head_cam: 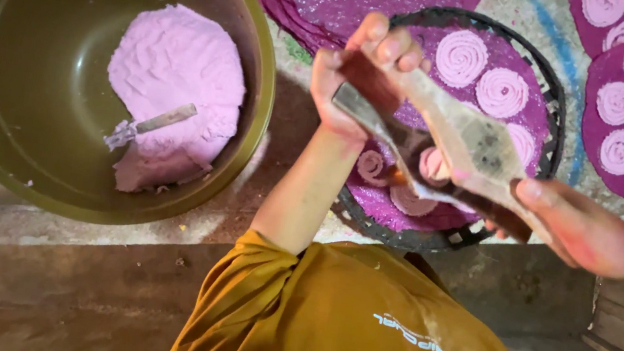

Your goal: The person scoops pink dough from a bowl and uses a wooden press to form rose-shaped portions onto a purple tray. The person repeatedly fills the press, presses the dough, and arranges the shaped pieces on the tray.

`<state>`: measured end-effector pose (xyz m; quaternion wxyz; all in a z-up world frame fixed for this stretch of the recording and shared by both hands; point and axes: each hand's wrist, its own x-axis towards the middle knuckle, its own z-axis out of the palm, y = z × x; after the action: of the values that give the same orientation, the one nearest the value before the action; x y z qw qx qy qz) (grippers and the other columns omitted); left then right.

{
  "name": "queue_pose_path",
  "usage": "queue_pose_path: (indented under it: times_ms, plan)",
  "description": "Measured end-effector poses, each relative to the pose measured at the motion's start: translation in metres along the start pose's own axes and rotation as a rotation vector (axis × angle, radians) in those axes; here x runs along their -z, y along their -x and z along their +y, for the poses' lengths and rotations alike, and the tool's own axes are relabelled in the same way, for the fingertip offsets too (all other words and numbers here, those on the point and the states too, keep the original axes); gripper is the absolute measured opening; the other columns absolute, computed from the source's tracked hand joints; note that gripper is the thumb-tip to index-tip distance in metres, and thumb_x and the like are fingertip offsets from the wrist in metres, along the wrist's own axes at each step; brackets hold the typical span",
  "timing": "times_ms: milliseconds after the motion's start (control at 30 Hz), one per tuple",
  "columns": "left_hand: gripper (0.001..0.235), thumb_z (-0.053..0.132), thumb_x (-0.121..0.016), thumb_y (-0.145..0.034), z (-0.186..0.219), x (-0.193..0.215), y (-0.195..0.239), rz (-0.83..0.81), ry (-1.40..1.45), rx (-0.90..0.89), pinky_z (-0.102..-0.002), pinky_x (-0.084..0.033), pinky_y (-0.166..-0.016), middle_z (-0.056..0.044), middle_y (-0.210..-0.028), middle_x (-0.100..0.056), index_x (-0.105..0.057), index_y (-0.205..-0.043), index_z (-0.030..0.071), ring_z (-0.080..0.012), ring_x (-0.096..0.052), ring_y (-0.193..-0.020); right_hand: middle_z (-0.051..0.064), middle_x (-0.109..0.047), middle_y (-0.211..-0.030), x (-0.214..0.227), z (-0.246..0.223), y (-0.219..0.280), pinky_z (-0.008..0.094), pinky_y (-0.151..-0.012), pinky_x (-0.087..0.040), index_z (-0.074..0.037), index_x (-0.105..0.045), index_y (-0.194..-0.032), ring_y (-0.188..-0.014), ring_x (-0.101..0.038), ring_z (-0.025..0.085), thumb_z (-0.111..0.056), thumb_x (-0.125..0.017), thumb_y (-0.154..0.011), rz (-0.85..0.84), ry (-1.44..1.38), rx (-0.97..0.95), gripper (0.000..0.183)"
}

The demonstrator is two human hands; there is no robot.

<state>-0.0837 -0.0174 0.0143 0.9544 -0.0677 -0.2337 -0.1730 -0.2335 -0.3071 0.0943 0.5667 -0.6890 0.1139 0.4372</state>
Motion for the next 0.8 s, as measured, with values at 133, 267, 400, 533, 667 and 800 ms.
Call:
queue_pose_path:
  times_ms: [133, 267, 400, 533, 667, 800]
  plan:
    - [0.038, 0.044, -0.057, -0.096, 0.006, 0.014, -0.019, -0.022, -0.047, 0.001, -0.042, -0.048, -0.106, -0.002, -0.099, -0.058, -0.054, -0.116, 0.011, -0.0205, -0.059, -0.103, 0.008, -0.072, -0.103, 0.003, -0.002, -0.022, 0.035, -0.086, -0.052, 0.005, -0.070, -0.119, -0.094, -0.064, 0.016, -0.049, -0.037, -0.104, 0.094, 0.075, 0.050, 0.065]
    - [0.031, 0.041, -0.055, -0.099, 0.034, 0.011, -0.022, -0.065, -0.094, 0.008, -0.041, -0.051, -0.105, -0.002, -0.099, -0.058, -0.054, -0.112, 0.013, -0.0202, -0.059, -0.103, 0.005, -0.070, -0.102, -0.019, -0.007, -0.049, 0.035, -0.078, -0.051, 0.000, -0.066, -0.128, -0.089, -0.060, 0.015, -0.050, -0.037, -0.103, 0.034, 0.052, 0.112, 0.062]
    - [0.027, 0.038, -0.054, -0.100, 0.052, -0.004, 0.002, -0.038, -0.126, 0.005, -0.039, -0.052, -0.101, -0.002, -0.098, -0.059, -0.054, -0.109, 0.013, -0.0186, -0.061, -0.101, 0.009, -0.070, -0.099, -0.041, -0.005, -0.045, 0.036, -0.078, -0.052, 0.003, -0.068, -0.120, -0.088, -0.062, 0.017, -0.051, -0.039, -0.106, -0.090, -0.061, 0.135, 0.064]
    - [0.024, 0.034, -0.054, -0.099, 0.036, -0.012, 0.021, 0.016, -0.106, -0.012, -0.040, -0.052, -0.099, -0.003, -0.096, -0.060, -0.054, -0.108, 0.012, -0.0193, -0.061, -0.100, 0.011, -0.072, -0.096, -0.043, 0.002, -0.018, 0.036, -0.079, -0.055, 0.001, -0.069, -0.117, -0.087, -0.066, 0.020, -0.052, -0.036, -0.102, -0.101, -0.152, 0.043, 0.065]
    - [0.029, 0.037, -0.052, -0.098, 0.002, -0.007, 0.018, 0.065, -0.037, -0.011, -0.042, -0.050, -0.100, -0.005, -0.096, -0.059, -0.054, -0.109, 0.010, -0.0212, -0.059, -0.100, 0.013, -0.073, -0.093, -0.022, 0.005, 0.006, 0.038, -0.077, -0.057, -0.001, -0.065, -0.116, -0.084, -0.068, 0.021, -0.054, -0.034, -0.102, 0.014, -0.035, -0.026, 0.063]
    - [0.034, 0.038, -0.051, -0.094, -0.011, 0.005, -0.007, 0.059, -0.047, 0.007, -0.043, -0.047, -0.102, -0.004, -0.098, -0.056, -0.054, -0.112, 0.010, -0.0219, -0.057, -0.103, 0.014, -0.071, -0.097, -0.005, -0.002, 0.002, 0.039, -0.077, -0.054, 0.004, -0.065, -0.117, -0.086, -0.065, 0.022, -0.051, -0.038, -0.107, 0.110, -0.005, 0.061, 0.062]
